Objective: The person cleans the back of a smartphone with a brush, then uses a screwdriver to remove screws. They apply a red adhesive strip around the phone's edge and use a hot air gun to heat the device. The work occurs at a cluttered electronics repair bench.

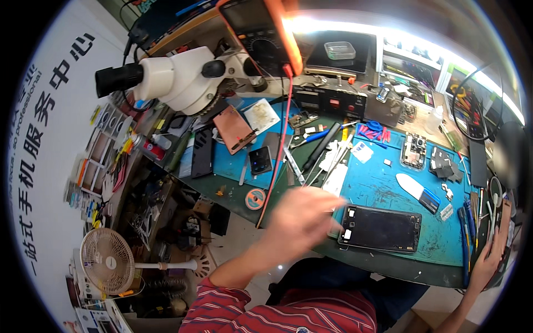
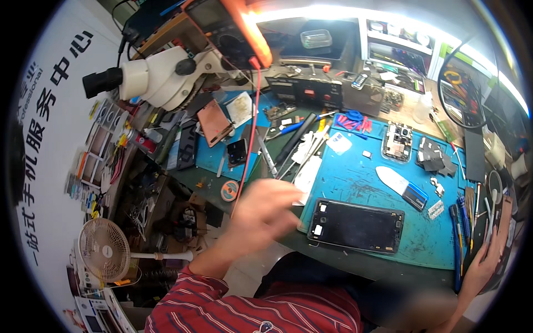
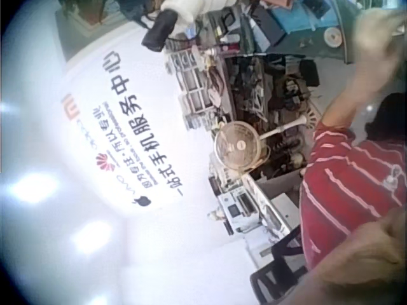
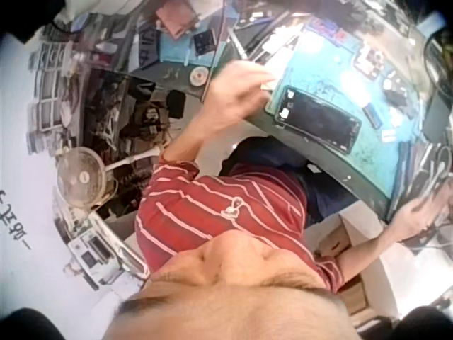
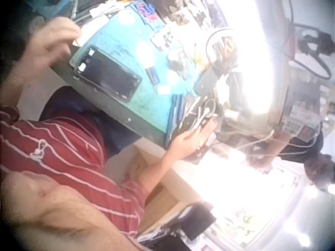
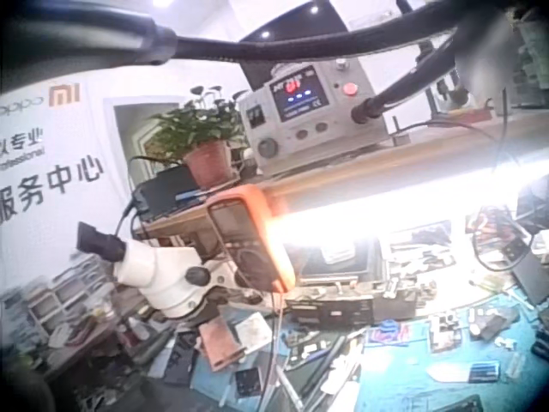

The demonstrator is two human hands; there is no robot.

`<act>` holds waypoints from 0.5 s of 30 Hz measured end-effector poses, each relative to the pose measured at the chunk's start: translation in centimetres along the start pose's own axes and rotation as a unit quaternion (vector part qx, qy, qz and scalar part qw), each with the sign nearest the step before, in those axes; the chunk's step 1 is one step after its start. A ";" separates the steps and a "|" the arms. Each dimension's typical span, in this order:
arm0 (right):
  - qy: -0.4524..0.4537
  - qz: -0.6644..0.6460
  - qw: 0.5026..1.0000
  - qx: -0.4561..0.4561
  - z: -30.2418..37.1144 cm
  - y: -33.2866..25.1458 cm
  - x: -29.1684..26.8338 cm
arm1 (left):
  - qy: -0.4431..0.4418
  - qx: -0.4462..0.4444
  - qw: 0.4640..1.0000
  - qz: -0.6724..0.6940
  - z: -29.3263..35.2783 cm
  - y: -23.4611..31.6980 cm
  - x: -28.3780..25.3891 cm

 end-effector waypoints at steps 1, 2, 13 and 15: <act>0.010 -0.011 1.000 -0.004 -0.2 0.1 -0.4 | 0.092 -0.051 0.994 0.006 1.2 -1.8 -2.4; 0.018 -0.027 0.999 -0.008 -0.3 0.1 -0.6 | 0.186 -0.090 0.978 -0.036 2.3 -3.8 -5.3; 0.044 -0.154 0.987 0.007 -0.2 -5.3 -5.9 | 0.097 -0.364 0.779 -0.502 10.3 -27.4 -27.6; 0.042 -0.191 0.980 0.035 -0.5 -7.3 -6.7 | 0.081 -0.331 0.779 -0.527 13.0 -27.7 -30.1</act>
Point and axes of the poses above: each hand's wrist, its own z-axis away from the middle knuckle, its own x-axis out of the palm, y = z × x, the point moved 4 cm from there along -z, towards the middle knuckle, and after that the axes turned 4 degrees about z, right-handed, at the moved point
